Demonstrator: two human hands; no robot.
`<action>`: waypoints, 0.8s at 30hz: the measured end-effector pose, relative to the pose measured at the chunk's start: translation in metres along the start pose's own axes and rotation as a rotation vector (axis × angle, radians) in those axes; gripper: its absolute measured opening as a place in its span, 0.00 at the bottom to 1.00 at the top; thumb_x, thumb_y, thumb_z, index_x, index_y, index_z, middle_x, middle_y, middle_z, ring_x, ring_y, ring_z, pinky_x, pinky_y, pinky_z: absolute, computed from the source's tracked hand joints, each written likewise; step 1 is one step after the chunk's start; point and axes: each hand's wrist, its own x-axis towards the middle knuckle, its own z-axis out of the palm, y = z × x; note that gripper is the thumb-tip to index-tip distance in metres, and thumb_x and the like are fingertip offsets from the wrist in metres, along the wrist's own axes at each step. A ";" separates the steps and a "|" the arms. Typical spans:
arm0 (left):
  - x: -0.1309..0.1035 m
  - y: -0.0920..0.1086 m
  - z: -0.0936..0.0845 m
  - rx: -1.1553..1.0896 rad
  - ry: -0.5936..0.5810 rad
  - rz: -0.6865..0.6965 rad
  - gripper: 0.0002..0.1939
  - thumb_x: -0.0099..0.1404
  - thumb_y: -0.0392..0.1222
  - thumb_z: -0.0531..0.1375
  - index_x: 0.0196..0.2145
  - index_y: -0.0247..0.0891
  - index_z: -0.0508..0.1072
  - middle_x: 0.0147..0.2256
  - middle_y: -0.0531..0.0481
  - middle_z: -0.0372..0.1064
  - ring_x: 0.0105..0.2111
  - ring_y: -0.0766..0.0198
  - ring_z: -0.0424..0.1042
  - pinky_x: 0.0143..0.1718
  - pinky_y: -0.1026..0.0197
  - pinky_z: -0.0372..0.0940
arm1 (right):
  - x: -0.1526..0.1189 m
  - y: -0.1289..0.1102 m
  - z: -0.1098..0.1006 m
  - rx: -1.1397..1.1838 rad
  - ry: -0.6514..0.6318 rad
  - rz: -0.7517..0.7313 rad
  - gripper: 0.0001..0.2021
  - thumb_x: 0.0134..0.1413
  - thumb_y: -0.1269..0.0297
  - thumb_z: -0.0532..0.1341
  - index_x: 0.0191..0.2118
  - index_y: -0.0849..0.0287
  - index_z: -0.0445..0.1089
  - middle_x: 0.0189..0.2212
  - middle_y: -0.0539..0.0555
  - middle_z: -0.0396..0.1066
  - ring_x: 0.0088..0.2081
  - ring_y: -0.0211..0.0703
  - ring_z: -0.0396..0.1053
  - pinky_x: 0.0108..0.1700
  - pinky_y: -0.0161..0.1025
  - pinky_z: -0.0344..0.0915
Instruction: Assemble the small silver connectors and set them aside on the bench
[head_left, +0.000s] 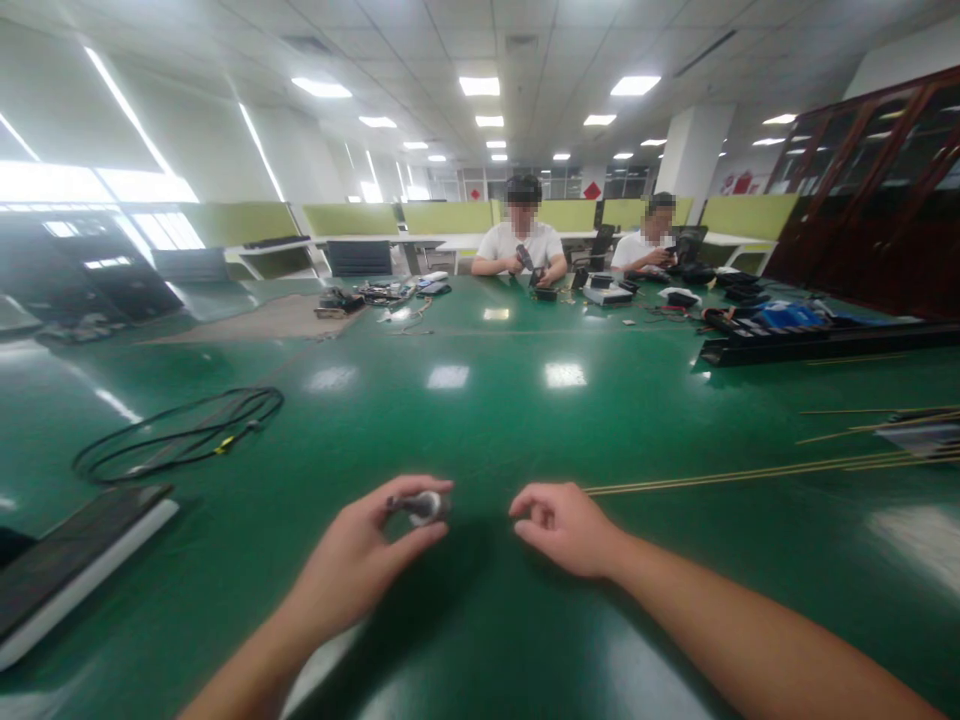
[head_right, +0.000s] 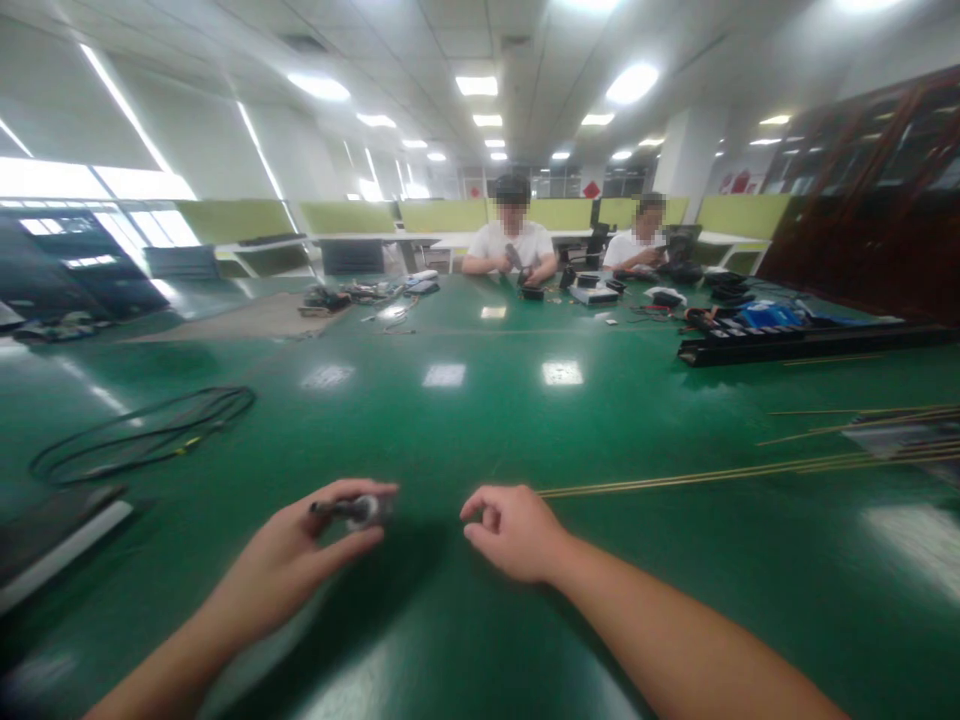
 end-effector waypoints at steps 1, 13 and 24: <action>0.016 0.003 0.015 -0.064 -0.056 -0.014 0.15 0.61 0.41 0.66 0.47 0.43 0.77 0.42 0.49 0.78 0.39 0.59 0.77 0.42 0.60 0.72 | 0.001 0.001 0.000 0.056 0.020 0.015 0.10 0.55 0.68 0.63 0.44 0.59 0.75 0.21 0.44 0.67 0.23 0.34 0.63 0.27 0.31 0.57; 0.045 -0.018 0.090 -0.186 -0.131 0.077 0.15 0.62 0.36 0.64 0.48 0.41 0.75 0.50 0.46 0.76 0.49 0.57 0.75 0.55 0.53 0.68 | 0.007 0.009 -0.002 0.393 0.063 0.114 0.18 0.53 0.72 0.61 0.51 0.61 0.68 0.19 0.41 0.63 0.19 0.33 0.61 0.23 0.30 0.58; 0.044 -0.006 0.093 -0.163 -0.032 0.209 0.11 0.61 0.32 0.63 0.42 0.41 0.77 0.49 0.42 0.72 0.51 0.56 0.72 0.53 0.54 0.67 | 0.005 0.009 0.000 0.460 0.057 0.111 0.26 0.52 0.71 0.62 0.57 0.56 0.59 0.20 0.39 0.63 0.21 0.34 0.62 0.26 0.30 0.58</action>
